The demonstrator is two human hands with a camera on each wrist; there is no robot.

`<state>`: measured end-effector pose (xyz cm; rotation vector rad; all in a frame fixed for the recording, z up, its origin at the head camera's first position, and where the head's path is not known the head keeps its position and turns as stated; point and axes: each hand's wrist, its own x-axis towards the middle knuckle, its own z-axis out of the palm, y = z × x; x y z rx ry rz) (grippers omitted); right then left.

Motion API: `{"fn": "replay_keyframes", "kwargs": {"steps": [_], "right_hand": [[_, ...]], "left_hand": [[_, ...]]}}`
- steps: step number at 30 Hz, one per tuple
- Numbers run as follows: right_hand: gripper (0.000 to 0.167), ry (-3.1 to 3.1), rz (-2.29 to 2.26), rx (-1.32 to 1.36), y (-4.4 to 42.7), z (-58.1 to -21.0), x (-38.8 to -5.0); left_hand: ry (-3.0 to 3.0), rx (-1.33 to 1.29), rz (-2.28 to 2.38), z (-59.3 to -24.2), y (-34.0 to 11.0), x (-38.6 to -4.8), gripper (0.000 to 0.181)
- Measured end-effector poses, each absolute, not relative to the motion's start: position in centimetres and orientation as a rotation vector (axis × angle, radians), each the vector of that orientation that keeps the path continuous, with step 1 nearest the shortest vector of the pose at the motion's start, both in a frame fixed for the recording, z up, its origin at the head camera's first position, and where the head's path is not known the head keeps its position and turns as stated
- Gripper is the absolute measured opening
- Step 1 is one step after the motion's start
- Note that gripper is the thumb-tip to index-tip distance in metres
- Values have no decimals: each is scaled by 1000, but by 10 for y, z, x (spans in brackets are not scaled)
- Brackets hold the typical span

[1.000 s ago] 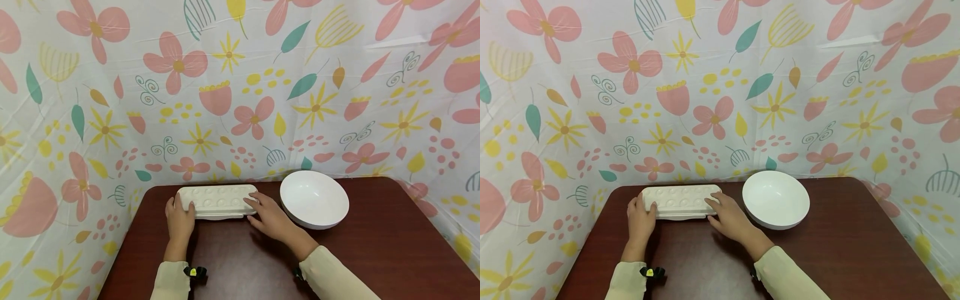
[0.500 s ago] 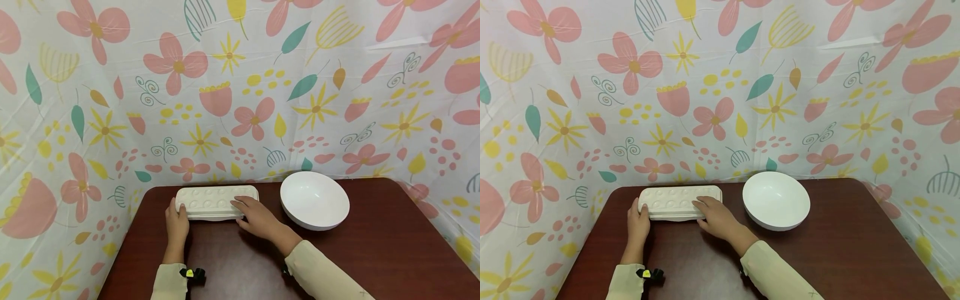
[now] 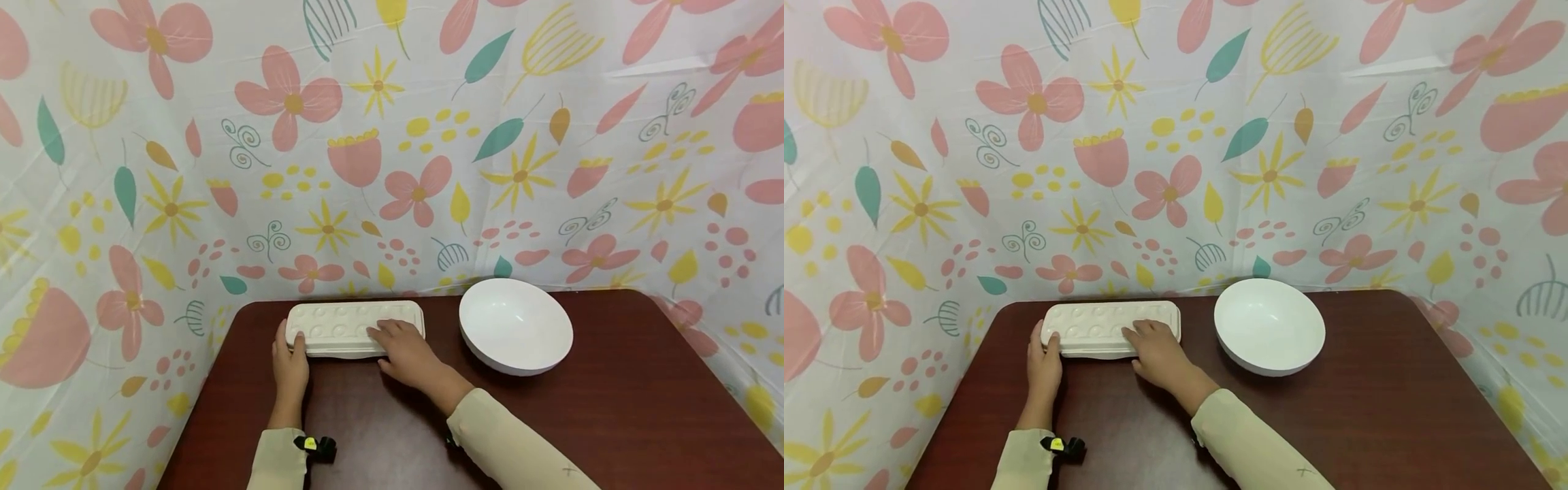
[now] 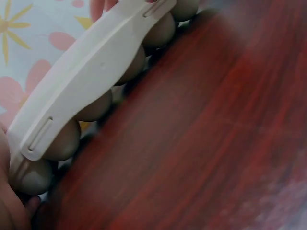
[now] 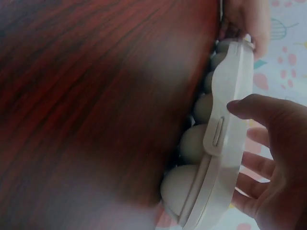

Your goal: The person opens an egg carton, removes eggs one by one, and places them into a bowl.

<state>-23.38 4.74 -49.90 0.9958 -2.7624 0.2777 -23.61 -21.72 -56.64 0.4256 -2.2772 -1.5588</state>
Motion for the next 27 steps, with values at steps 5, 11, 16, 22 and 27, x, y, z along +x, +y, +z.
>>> {"fn": "replay_keyframes", "kwargs": {"steps": [5, 11, 16, 22, 27], "right_hand": [[61, -2647, 134, 1020, 43, -503, -235], [50, -2565, -19, 1002, 34, -502, -237], [54, -2582, -236, 970, 26, -499, -236], [67, -2606, -519, 920, 17, -500, -234], [66, -2570, -583, 884, 14, -504, -232]], "left_hand": [[-2274, 445, -1528, -569, -214, -236, 58], [-2266, 438, -1495, -568, -214, -234, 58], [-2275, 437, -1496, -568, -213, -232, 58], [-2267, 430, -1486, -569, -213, -234, 58], [-2266, 435, -1467, -570, -213, -234, 57]]}}
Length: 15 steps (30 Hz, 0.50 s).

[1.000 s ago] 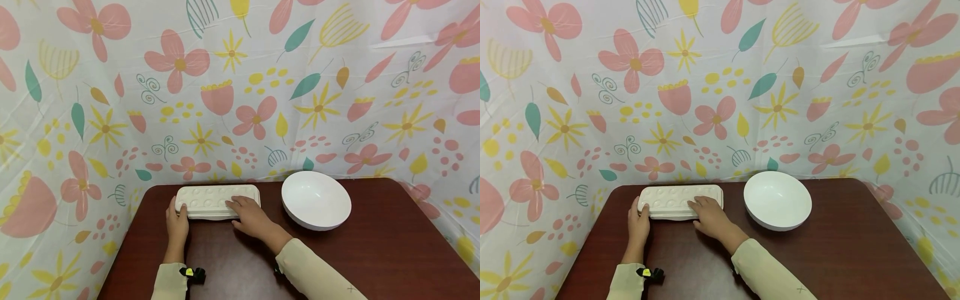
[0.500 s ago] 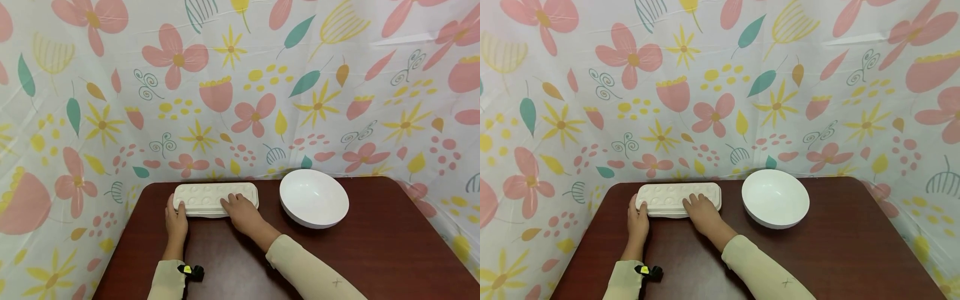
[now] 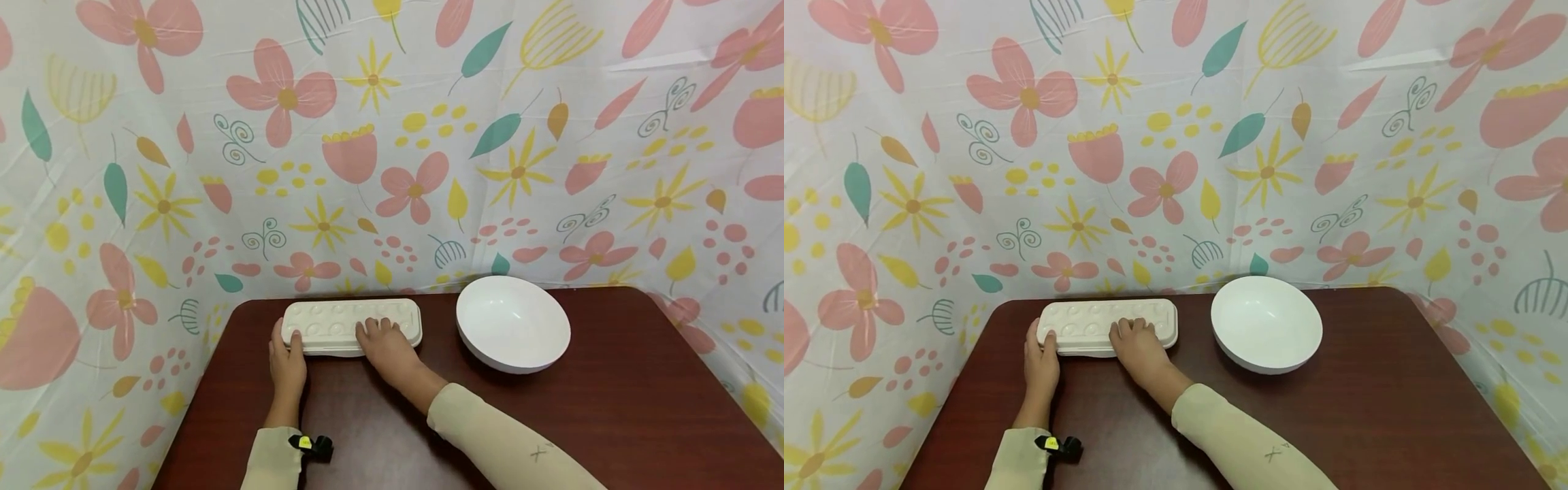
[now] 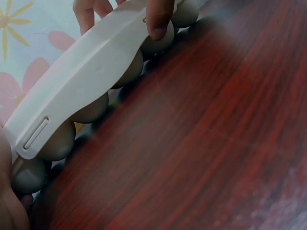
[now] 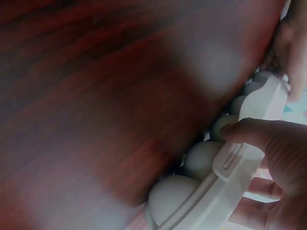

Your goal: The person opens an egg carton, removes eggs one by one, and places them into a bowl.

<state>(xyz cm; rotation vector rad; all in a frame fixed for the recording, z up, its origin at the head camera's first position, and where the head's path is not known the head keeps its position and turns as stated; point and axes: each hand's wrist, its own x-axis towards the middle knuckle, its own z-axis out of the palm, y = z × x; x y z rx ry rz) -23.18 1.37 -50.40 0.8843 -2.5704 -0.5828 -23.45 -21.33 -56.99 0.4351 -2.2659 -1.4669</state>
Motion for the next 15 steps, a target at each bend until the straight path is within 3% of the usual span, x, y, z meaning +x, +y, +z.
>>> {"fn": "replay_keyframes", "kwargs": {"steps": [15], "right_hand": [[42, -2424, -899, 712, -4, -514, -232]], "left_hand": [[-2263, 433, -1470, -570, -214, -235, 57]]}}
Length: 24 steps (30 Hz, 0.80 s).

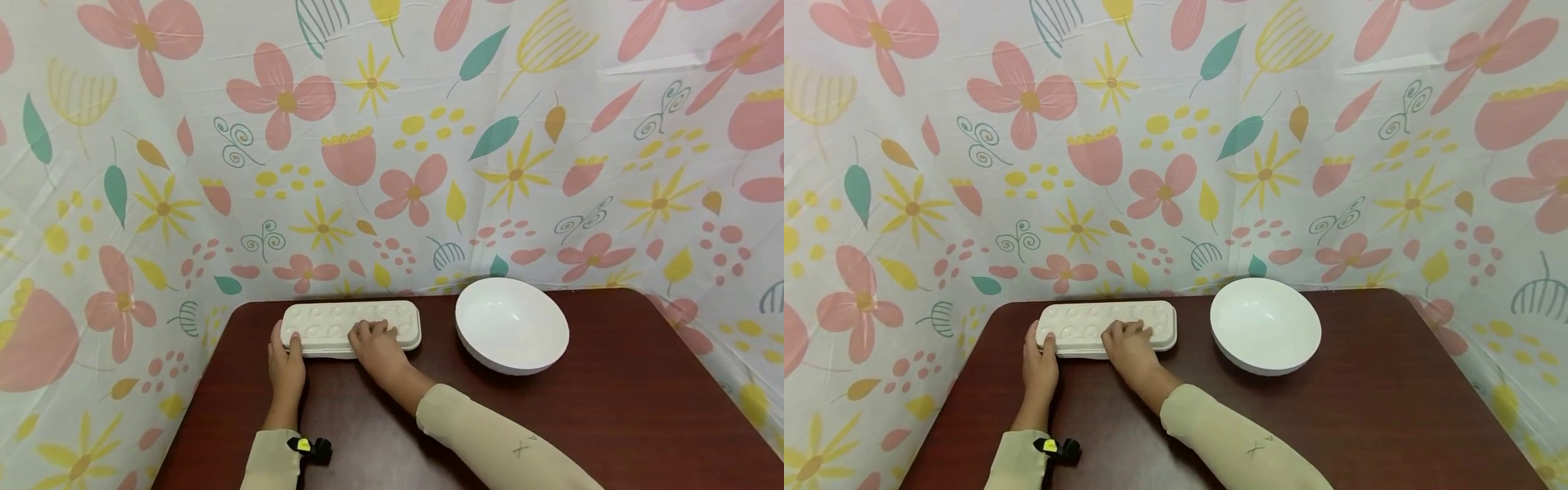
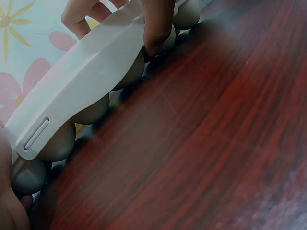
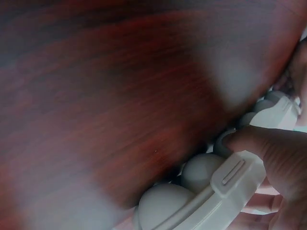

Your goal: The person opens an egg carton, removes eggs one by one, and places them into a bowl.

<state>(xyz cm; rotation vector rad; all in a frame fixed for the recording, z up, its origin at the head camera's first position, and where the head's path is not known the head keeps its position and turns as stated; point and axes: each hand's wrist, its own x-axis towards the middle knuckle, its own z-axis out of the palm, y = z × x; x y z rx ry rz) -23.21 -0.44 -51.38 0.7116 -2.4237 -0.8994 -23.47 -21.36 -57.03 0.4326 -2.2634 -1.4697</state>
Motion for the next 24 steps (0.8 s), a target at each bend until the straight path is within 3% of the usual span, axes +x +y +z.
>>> {"fn": "replay_keyframes", "kwargs": {"steps": [13, 24], "right_hand": [[37, -2382, -934, 652, -15, -520, -232], [45, -2355, -1072, 706, -14, -520, -232]], "left_hand": [[-2274, 457, -1453, -573, -215, -234, 57], [-2284, 425, -1436, -572, -214, -236, 57]]}}
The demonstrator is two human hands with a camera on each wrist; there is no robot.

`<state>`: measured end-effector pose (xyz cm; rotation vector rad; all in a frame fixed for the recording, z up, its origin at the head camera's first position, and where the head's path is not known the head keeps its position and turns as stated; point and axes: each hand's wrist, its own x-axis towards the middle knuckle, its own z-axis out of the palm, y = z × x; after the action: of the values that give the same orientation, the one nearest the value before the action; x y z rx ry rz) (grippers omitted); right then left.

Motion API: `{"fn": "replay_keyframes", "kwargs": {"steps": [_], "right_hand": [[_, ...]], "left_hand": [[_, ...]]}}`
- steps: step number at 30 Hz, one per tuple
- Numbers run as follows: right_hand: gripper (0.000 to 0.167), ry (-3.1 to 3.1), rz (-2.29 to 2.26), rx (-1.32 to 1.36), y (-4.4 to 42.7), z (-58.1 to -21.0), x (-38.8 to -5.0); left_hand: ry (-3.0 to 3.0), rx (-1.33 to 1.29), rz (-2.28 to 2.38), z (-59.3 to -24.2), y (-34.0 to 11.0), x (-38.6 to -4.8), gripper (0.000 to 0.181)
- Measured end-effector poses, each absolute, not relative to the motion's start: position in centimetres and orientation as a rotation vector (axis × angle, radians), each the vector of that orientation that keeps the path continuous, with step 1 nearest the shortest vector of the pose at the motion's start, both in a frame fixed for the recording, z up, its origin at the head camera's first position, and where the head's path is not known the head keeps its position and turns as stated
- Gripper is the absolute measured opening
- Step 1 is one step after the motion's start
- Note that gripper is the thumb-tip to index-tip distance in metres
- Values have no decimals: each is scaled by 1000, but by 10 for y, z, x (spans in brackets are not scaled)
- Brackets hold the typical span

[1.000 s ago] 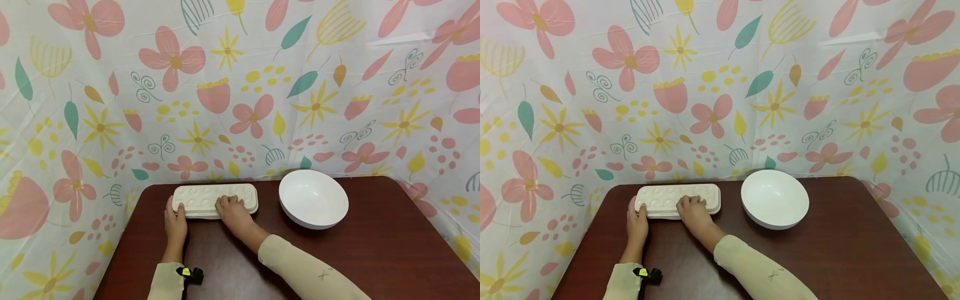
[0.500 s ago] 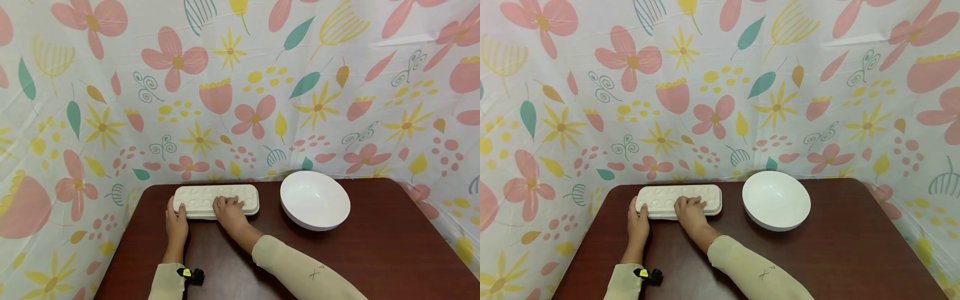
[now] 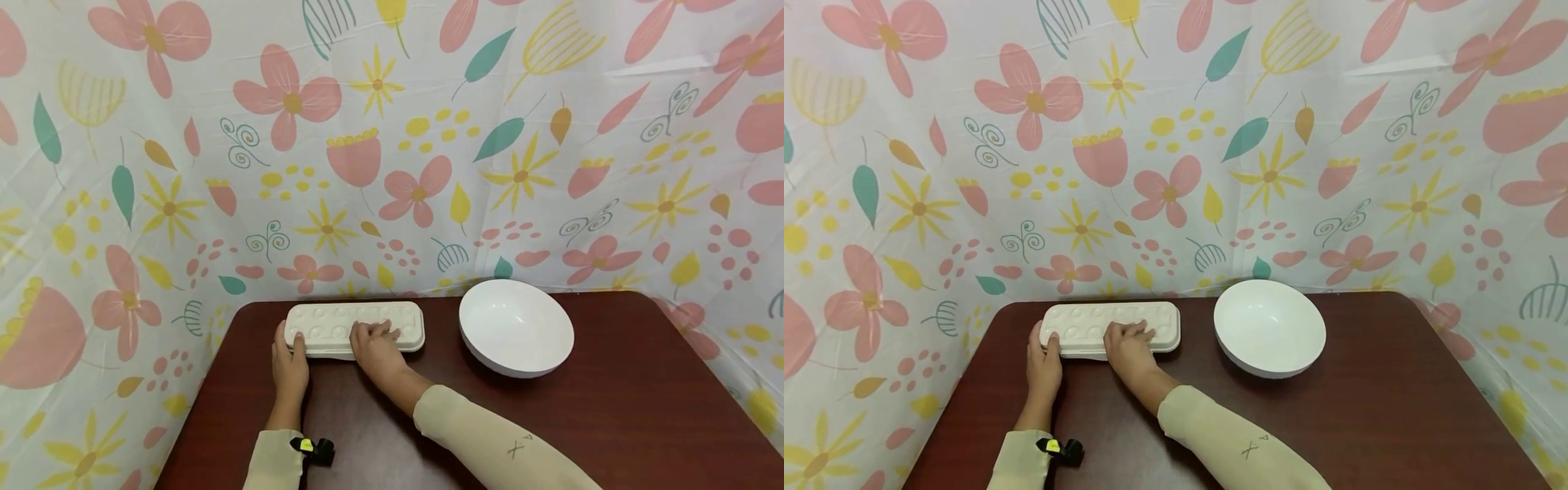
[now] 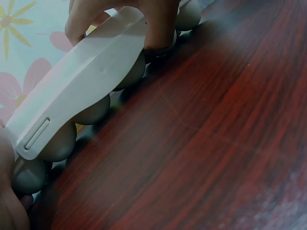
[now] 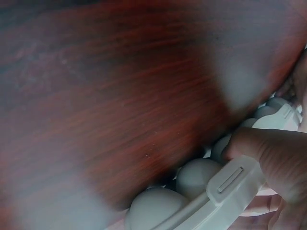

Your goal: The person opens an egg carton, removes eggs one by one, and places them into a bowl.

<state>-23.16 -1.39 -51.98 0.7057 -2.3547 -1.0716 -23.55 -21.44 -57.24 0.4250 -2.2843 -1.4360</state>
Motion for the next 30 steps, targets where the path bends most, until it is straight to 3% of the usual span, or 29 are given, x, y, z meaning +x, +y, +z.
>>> {"fn": "replay_keyframes", "kwargs": {"steps": [17, 30], "right_hand": [[50, -2283, -1083, 704, -12, -525, -232], [45, -2269, -1148, 684, -14, -526, -233]], "left_hand": [[-2268, 407, -1468, -573, -214, -235, 58], [-2290, 391, -1492, -570, -215, -234, 60]]}}
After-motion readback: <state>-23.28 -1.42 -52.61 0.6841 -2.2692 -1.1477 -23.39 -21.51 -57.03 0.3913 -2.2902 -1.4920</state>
